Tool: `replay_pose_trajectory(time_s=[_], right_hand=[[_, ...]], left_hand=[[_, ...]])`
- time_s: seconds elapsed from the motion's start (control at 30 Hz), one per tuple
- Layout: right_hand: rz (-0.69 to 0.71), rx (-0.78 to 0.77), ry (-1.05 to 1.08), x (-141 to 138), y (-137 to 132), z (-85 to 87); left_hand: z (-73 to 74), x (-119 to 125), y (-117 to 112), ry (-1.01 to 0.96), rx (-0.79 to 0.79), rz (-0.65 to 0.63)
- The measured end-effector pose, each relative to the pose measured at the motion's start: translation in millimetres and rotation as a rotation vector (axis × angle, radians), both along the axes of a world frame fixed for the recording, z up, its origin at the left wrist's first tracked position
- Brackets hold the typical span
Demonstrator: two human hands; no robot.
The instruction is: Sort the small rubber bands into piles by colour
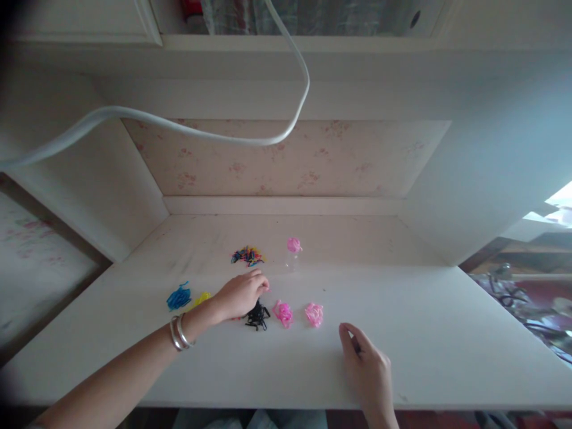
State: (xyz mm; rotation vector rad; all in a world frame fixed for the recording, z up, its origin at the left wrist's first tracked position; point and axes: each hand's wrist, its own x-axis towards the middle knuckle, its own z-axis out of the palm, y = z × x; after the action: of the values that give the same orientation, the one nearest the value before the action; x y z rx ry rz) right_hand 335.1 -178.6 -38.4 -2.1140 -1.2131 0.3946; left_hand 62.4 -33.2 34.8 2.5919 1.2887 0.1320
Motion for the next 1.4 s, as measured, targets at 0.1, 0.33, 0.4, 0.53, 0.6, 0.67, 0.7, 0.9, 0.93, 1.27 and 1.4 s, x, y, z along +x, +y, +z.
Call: replay_pose_trajectory(time_s=[0.1,0.33,0.4,0.53,0.6,0.67,0.7,0.9,0.93,1.27,1.4], right_hand=[[0.002,0.015,-0.014,0,0,0.6],[-0.008,0.000,-0.033,0,0,-1.9],[-0.013,0.002,-0.021,1,0,-2.8],[-0.032,-0.009,0.013,3,1,-4.4],[-0.037,-0.013,0.021,4,2,-4.6],[-0.036,-0.018,0.022,4,2,-3.8],[-0.036,-0.021,0.021,4,2,-3.0],[-0.019,-0.028,0.012,3,0,-0.1],[-0.026,-0.033,0.023,3,0,-1.0],[0.134,0.023,0.209,-16,35,35.4],[0.419,-0.059,0.131,-71,77,70.6]], left_hand=[[-0.3,20,-17,-0.015,-0.017,-0.086],[-5.4,42,-25,-0.046,-0.042,-0.188],[-2.3,40,-24,-0.073,-0.039,-0.178],[8.3,26,-18,-0.162,-0.019,-0.118],[13.3,12,-17,-0.279,-0.005,-0.046],[16.6,-5,-22,-0.422,0.008,0.046],[17.3,-15,-27,-0.484,0.014,0.092],[2.5,-81,-81,-0.686,-0.011,0.400],[-4.0,-93,-89,-0.714,-0.006,0.477],[-57.7,-178,-103,-0.720,0.019,0.943],[-54.4,-175,-103,-0.736,-0.003,0.929]])
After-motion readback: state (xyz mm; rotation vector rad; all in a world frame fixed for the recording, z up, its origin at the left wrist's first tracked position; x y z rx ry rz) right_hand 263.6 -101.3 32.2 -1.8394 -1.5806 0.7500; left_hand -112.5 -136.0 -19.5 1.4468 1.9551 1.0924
